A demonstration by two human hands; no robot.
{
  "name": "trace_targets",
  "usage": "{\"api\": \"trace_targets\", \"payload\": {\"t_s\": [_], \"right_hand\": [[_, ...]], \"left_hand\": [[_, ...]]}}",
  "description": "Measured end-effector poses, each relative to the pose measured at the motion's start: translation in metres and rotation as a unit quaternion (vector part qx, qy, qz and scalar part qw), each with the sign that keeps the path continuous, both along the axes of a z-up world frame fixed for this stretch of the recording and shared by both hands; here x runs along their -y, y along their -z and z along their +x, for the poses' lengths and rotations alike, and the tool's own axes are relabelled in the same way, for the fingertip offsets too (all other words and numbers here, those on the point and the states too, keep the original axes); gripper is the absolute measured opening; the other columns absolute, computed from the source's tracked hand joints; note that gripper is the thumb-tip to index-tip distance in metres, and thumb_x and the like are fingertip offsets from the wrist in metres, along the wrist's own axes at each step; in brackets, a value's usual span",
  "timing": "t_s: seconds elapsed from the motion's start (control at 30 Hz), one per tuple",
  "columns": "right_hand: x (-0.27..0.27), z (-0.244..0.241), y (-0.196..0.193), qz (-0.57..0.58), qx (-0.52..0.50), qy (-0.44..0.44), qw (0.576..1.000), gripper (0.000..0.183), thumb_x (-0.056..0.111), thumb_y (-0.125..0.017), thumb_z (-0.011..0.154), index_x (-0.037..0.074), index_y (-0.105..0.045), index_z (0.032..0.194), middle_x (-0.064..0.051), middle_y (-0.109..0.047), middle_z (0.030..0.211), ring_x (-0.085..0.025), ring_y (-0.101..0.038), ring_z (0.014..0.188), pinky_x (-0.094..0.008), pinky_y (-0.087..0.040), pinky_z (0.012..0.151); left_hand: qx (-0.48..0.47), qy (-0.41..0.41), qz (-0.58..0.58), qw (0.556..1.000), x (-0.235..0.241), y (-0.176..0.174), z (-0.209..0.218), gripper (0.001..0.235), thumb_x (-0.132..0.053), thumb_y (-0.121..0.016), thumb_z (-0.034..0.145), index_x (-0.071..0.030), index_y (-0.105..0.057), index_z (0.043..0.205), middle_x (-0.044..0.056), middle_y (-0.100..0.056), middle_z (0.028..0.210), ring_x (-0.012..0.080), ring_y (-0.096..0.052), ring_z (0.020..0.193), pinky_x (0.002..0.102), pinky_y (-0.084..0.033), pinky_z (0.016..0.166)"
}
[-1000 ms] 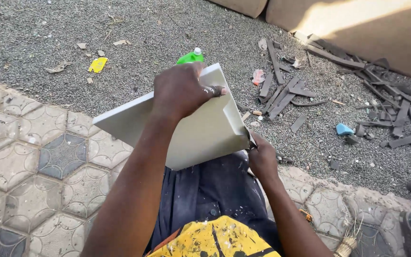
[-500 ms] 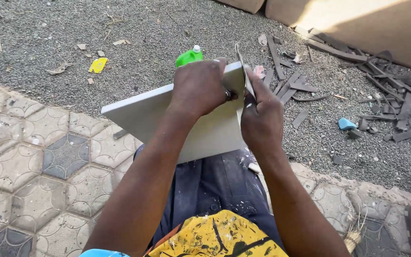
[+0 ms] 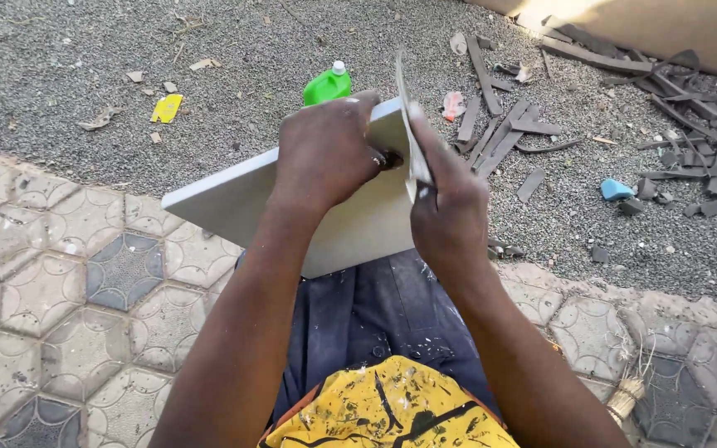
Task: The person sits on the ground and sands a white rectangular panel using a sanding block. They rub the block across the surface and edges, then place the panel on a wooden stand to sand the edges further before returning to the ground to continue sanding the surface.
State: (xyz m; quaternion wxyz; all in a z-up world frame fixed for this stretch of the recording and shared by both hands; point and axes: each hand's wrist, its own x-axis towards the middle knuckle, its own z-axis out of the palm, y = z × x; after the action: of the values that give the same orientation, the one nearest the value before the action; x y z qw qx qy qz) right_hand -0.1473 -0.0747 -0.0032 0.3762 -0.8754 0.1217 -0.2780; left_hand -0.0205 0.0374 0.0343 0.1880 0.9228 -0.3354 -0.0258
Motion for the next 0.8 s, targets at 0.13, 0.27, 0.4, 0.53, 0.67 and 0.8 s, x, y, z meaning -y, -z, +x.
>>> {"api": "trace_targets", "payload": {"t_s": [0.13,0.27,0.4,0.53,0.67,0.8], "right_hand": [[0.041,-0.015,0.118,-0.004,-0.196,0.032,0.98,0.064,-0.002,-0.044,0.087,0.022,-0.058,0.146,-0.027,-0.071,0.115,-0.053,-0.064,0.109,-0.063,-0.048,0.098],[0.088,-0.047,0.202,0.028,-0.334,0.069,0.94,0.062,0.008,-0.051,0.084,0.038,-0.064,0.136,-0.009,-0.076,0.112,-0.04,-0.067,0.113,-0.052,-0.052,0.103],[0.077,-0.035,0.169,0.14,-0.28,0.104,0.944,0.042,0.016,-0.052,0.096,0.029,-0.068,0.132,-0.012,-0.073,0.121,-0.041,-0.061,0.122,-0.054,-0.047,0.106],[0.022,0.003,0.037,0.142,-0.079,0.024,0.986,0.057,0.004,-0.044,0.09,0.019,-0.061,0.143,-0.022,-0.066,0.134,-0.049,-0.053,0.13,-0.061,-0.041,0.11],[0.01,0.01,-0.02,0.08,0.05,-0.008,0.996,0.058,-0.002,-0.046,0.093,0.02,-0.059,0.145,-0.02,-0.065,0.138,-0.044,-0.054,0.133,-0.056,-0.042,0.111],[0.028,0.007,0.032,0.037,0.012,0.033,0.999,0.058,-0.001,-0.046,0.093,0.019,-0.059,0.145,-0.027,-0.067,0.126,-0.053,-0.059,0.121,-0.061,-0.045,0.104]], "left_hand": [[-0.052,-0.04,-0.015,0.998,-0.016,0.002,0.007,0.059,-0.041,-0.075,0.081,-0.018,-0.064,0.135,0.017,-0.075,0.103,0.0455,-0.07,0.107,0.058,-0.053,0.088],[-0.047,-0.035,-0.02,0.998,-0.019,-0.002,0.011,0.061,-0.037,-0.079,0.082,-0.013,-0.064,0.136,0.02,-0.074,0.104,0.0458,-0.071,0.105,0.057,-0.054,0.088],[-0.047,-0.038,-0.02,0.998,-0.008,0.002,0.009,0.065,-0.041,-0.081,0.081,-0.014,-0.064,0.137,0.019,-0.074,0.103,0.0453,-0.071,0.105,0.057,-0.054,0.088],[-0.019,-0.012,0.001,1.0,0.012,0.004,0.013,0.054,-0.048,-0.078,0.079,-0.021,-0.068,0.125,0.011,-0.075,0.099,0.0405,-0.072,0.103,0.056,-0.056,0.086],[0.033,-0.001,0.035,0.999,0.03,0.013,0.009,0.05,-0.035,-0.077,0.081,-0.019,-0.066,0.127,0.009,-0.075,0.097,0.0382,-0.074,0.1,0.055,-0.057,0.084],[0.058,0.017,0.012,0.998,0.035,0.017,0.009,0.042,-0.036,-0.075,0.08,-0.016,-0.067,0.117,0.01,-0.075,0.091,0.0378,-0.075,0.093,0.056,-0.059,0.078]]}}
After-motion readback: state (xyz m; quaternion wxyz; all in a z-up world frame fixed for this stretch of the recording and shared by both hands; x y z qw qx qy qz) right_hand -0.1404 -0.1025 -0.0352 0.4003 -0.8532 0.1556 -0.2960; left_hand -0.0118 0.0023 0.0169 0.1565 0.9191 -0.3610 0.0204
